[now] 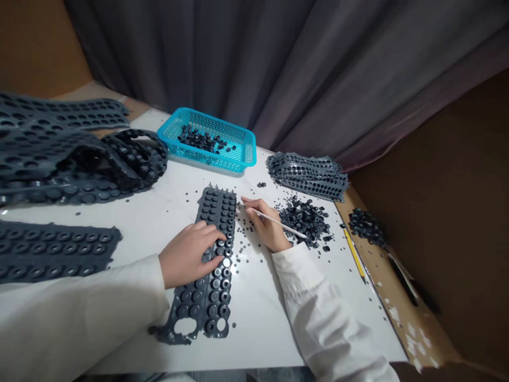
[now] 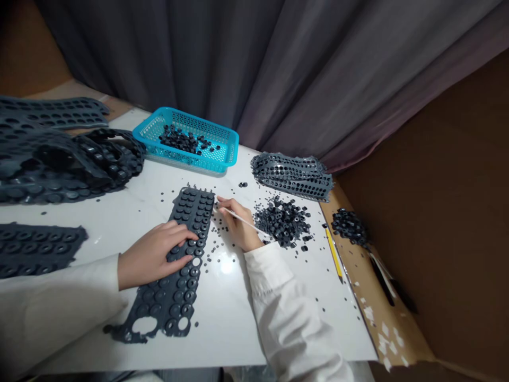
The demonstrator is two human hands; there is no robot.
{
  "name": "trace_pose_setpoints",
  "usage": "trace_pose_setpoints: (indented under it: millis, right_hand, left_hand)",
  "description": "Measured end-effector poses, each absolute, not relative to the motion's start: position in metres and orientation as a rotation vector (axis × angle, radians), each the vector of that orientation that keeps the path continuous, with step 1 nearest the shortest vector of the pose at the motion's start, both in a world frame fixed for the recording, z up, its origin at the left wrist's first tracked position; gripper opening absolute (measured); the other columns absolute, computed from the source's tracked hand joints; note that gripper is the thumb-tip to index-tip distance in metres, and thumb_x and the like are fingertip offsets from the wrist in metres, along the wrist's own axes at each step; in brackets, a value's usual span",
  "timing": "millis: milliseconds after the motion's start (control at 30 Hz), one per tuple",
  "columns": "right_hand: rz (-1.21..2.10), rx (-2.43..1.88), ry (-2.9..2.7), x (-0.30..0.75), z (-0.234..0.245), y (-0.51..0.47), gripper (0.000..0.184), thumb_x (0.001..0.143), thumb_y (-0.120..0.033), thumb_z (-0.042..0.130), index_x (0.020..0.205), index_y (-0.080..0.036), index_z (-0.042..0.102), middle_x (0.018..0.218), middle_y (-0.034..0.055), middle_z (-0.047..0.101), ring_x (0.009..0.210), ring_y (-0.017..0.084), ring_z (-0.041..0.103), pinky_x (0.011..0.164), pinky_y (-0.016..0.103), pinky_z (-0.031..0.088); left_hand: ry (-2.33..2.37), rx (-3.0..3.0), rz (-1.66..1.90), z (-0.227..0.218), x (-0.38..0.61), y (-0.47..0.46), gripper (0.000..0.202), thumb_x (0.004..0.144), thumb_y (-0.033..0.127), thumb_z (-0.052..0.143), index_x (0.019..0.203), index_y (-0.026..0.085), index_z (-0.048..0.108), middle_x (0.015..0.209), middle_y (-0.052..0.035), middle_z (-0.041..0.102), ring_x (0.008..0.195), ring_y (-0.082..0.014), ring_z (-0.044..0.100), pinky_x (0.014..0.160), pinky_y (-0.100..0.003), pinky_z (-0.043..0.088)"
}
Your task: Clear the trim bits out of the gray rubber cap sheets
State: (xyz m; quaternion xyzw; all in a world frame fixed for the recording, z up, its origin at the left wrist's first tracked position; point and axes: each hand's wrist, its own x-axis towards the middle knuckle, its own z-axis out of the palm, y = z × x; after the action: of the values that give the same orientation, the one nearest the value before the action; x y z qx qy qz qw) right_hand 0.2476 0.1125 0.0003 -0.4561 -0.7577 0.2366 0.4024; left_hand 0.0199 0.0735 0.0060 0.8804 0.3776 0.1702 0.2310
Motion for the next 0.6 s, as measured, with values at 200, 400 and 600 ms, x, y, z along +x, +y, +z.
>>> trace_pose_setpoints:
  millis: [200, 400, 600]
  right_hand:
    - [0.843, -1.060, -1.926, 0.2403, -0.0044, 0.1118, 0.019, 0.090, -0.036, 0.050, 0.096, -0.020, 0.058, 0.114, 0.0130, 0.065, 0.110, 0.022, 0.060, 0.089, 0.037, 0.049]
    - [0.782, -1.035, -1.981, 0.2425, -0.0041, 0.1139, 0.013, 0.091, -0.030, 0.050, 0.093, -0.020, 0.058, 0.108, 0.0132, 0.067, 0.106, 0.022, 0.062, 0.087, 0.036, 0.050]
    - [0.565, -0.978, -2.175, 0.2425, -0.0013, 0.1171, 0.012, 0.092, -0.023, 0.046, 0.093, -0.020, 0.058, 0.105, 0.0120, 0.067, 0.104, 0.019, 0.061, 0.085, 0.035, 0.050]
  left_hand:
    - [1.038, 2.422, 0.478, 0.0073, 0.0202, 0.0735, 0.024, 0.081, 0.030, 0.054, 0.102, 0.020, 0.057, 0.085, -0.0030, 0.056, 0.088, -0.0230, 0.050, 0.074, -0.034, 0.039]
    - [1.033, 2.426, 0.479, 0.0061, 0.0200, 0.0736, 0.024, 0.081, 0.031, 0.054, 0.102, 0.020, 0.057, 0.085, -0.0031, 0.056, 0.088, -0.0230, 0.050, 0.075, -0.034, 0.039]
    - [1.028, 2.427, 0.483, 0.0051, 0.0197, 0.0740, 0.024, 0.081, 0.031, 0.055, 0.102, 0.020, 0.056, 0.086, -0.0032, 0.056, 0.088, -0.0230, 0.050, 0.075, -0.034, 0.039]
